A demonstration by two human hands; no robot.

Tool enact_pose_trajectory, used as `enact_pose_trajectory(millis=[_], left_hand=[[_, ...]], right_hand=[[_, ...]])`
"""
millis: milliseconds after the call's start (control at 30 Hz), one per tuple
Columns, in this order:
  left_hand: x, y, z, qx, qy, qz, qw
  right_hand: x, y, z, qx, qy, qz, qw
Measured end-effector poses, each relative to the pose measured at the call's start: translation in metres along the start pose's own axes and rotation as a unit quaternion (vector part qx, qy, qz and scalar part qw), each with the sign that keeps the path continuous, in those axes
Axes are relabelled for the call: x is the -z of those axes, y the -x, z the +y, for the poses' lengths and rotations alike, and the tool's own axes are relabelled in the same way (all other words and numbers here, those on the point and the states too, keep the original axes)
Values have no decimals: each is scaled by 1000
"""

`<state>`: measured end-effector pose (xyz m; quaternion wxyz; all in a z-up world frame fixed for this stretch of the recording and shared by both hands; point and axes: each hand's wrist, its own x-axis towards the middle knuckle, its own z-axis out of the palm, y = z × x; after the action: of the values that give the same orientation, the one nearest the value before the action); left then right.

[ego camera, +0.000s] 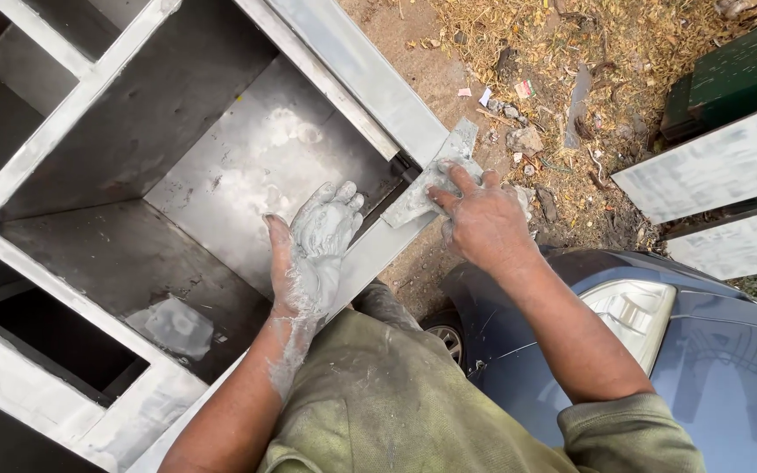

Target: Applying putty or metal filler to the joints and edges of a metal cabinet using a putty knife and hands.

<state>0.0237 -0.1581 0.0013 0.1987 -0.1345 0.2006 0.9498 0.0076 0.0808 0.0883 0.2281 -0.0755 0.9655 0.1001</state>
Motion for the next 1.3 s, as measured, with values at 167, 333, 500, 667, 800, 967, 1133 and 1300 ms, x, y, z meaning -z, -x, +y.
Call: enact_pose_trajectory(millis=[167,333,500,667,800,967,1133,1300], left_hand=[[-6,-6,5,2,0,-2,1000],[-7,1,13,-19,-20,1,1000],[25,5,15,-11,5,-8,1000],[9,11,11,-35,-13,-18,999],[-10,20,3,-57,-60,-41,996],[-29,20,-34,-143,13,-5,990],[-67,8,-73,-197,48,-24,979],[-97,6,-89,-234,23,-14,972]], right_hand=[[5,22,4,-28,19,-45,998],[-30,49,30,-32,43,-53,997],[-31,81,59,-48,81,-86,992],[10,51,89,85,103,68,989],[34,-19,109,278,199,98,935],[40,-73,115,384,189,12,904],[36,-100,117,456,225,2,861],[36,-114,111,491,223,26,842]])
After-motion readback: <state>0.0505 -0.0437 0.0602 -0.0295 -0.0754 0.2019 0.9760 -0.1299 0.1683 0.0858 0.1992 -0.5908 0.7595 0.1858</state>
